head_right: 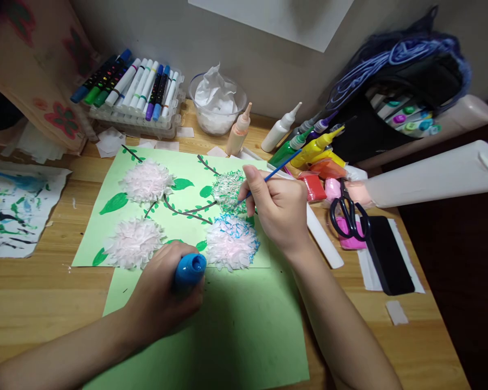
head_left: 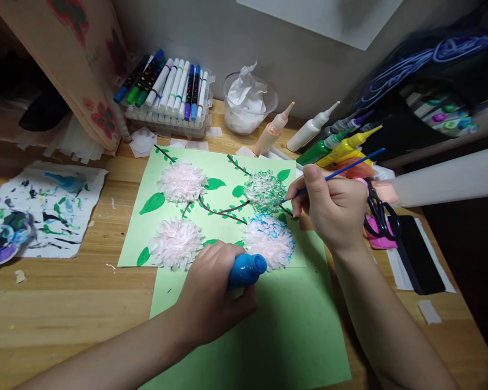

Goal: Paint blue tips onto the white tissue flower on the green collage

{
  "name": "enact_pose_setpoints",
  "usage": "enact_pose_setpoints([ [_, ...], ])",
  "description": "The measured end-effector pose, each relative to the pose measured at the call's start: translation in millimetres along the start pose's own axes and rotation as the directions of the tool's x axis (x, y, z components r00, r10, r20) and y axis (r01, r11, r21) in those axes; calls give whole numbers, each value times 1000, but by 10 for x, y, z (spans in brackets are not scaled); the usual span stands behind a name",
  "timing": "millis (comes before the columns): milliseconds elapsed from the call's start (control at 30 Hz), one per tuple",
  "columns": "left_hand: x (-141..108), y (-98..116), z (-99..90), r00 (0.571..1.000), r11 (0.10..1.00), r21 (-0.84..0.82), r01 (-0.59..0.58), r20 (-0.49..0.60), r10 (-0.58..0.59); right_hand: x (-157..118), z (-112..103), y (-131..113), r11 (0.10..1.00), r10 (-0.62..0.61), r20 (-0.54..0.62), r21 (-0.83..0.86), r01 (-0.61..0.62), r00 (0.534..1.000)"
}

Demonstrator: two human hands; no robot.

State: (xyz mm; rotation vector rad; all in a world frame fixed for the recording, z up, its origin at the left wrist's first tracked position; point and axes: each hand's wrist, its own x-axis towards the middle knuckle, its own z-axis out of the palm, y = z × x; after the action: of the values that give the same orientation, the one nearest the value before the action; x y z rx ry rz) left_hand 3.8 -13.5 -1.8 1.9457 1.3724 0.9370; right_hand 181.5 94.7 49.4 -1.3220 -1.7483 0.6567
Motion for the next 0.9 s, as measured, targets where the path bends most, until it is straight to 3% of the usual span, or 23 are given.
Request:
enact_pose_setpoints([
  [200,-9,8,-25,1000,1000,4,-13,-9,13,3,-11,-2,999,-21,-3,26,21,1000],
  [367,-19,6,-32,998,998,13,-54,-12,54,15,-66,-143,984,-63,-261,144,104,963],
  [500,-25,-1,-21,996,994,64,-89,-25,91,0,-192,-352,932,-78,-369,303,199,926],
  [600,-27,-2,-17,993,988,98,-116,-7,117,-68,-314,-530,893,-92,-297,399,211,950],
  [700,-28,1,-16,990,983,114,-141,10,141,-166,-399,-674,895,-176,-215,370,247,961],
  [900,-38,4,-15,983,972,150,-182,14,182,-285,-436,-754,867,-446,34,267,421,895],
])
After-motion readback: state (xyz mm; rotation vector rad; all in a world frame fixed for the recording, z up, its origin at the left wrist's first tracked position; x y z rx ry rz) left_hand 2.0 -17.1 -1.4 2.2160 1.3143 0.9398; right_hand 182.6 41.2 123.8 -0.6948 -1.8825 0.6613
